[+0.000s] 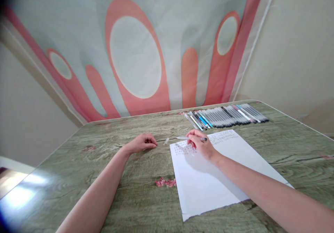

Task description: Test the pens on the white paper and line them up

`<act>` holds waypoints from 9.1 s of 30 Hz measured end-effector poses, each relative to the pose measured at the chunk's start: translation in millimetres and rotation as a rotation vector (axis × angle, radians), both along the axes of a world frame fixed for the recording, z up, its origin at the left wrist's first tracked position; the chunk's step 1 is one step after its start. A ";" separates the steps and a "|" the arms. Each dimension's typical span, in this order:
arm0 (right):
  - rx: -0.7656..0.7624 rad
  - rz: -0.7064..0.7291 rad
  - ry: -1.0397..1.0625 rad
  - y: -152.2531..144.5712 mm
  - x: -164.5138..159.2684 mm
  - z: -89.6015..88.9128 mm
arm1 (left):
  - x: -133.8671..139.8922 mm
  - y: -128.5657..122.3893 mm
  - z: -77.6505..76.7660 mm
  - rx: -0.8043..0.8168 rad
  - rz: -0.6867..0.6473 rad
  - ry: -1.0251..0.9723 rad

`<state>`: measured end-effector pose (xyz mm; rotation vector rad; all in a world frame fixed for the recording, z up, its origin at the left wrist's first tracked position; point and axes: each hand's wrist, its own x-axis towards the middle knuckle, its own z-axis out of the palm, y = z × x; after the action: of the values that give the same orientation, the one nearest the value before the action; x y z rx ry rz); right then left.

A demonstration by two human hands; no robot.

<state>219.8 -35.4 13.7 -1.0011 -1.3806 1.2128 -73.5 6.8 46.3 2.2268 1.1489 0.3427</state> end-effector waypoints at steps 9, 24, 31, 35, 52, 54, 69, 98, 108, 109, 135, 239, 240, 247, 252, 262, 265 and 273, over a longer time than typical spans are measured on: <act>0.014 -0.002 -0.024 0.5 0.1 -0.9 | 5.5 -1.5 -4.2 -0.019 0.023 -0.066; 1.073 0.068 -0.583 -35.7 -9.5 12.3 | 104.7 -49.9 -3.8 -1.220 0.372 -1.506; 1.158 0.004 -0.690 -31.2 -8.1 10.8 | 103.7 -48.4 -6.5 -1.259 0.345 -1.555; 1.156 -0.008 -0.722 -31.1 -7.9 11.4 | 103.9 -49.6 -7.5 -1.262 0.327 -1.559; 1.137 0.000 -0.718 -31.6 -9.2 13.0 | 103.8 -50.7 -7.2 -1.281 0.306 -1.529; 1.137 -0.001 -0.719 -31.5 -9.1 13.0 | 103.5 -50.8 -7.2 -1.279 0.307 -1.528; 1.127 0.003 -0.717 -32.0 -8.7 13.1 | 104.8 -51.7 -6.7 -1.237 0.314 -1.508; 1.113 0.008 -0.692 -30.4 -8.7 11.3 | 110.2 -53.7 -6.9 -1.274 0.329 -1.612; 1.003 -0.054 -0.655 -29.0 -5.6 14.9 | 113.0 -55.9 -1.5 -1.168 0.304 -1.568; 0.988 -0.066 -0.659 -28.3 -5.2 14.3 | 113.7 -56.4 -1.7 -1.145 0.296 -1.555; 1.059 -0.092 -0.681 -25.1 -11.9 14.7 | 127.7 -73.3 -5.5 -0.956 0.355 -1.367; 0.817 -0.223 -0.580 -21.1 -9.3 5.2 | 122.4 -62.8 -17.7 -0.371 0.312 -0.833; 0.818 -0.219 -0.573 -21.4 -9.3 5.1 | 122.3 -62.7 -17.4 -0.374 0.309 -0.838; 0.804 -0.205 -0.554 -20.9 -9.8 3.5 | 121.1 -61.9 -15.3 -0.388 0.295 -0.830; 0.765 -0.218 -0.577 -20.2 -9.7 3.9 | 121.9 -59.6 -18.9 -0.420 0.328 -0.854; 0.560 -0.201 -0.475 -19.8 -6.5 4.9 | 107.9 -58.1 -15.5 -0.159 0.010 -0.412; 0.552 -0.188 -0.462 -18.2 -6.1 3.9 | 100.7 -58.2 -10.9 -0.086 -0.098 -0.245; 0.541 -0.179 -0.473 -18.4 -5.7 2.1 | 110.2 -71.3 -6.0 0.084 -0.117 -0.021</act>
<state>214.1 -53.8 15.9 -1.0193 -1.8098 0.4309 36.7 -64.4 40.3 2.3458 1.0043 0.3713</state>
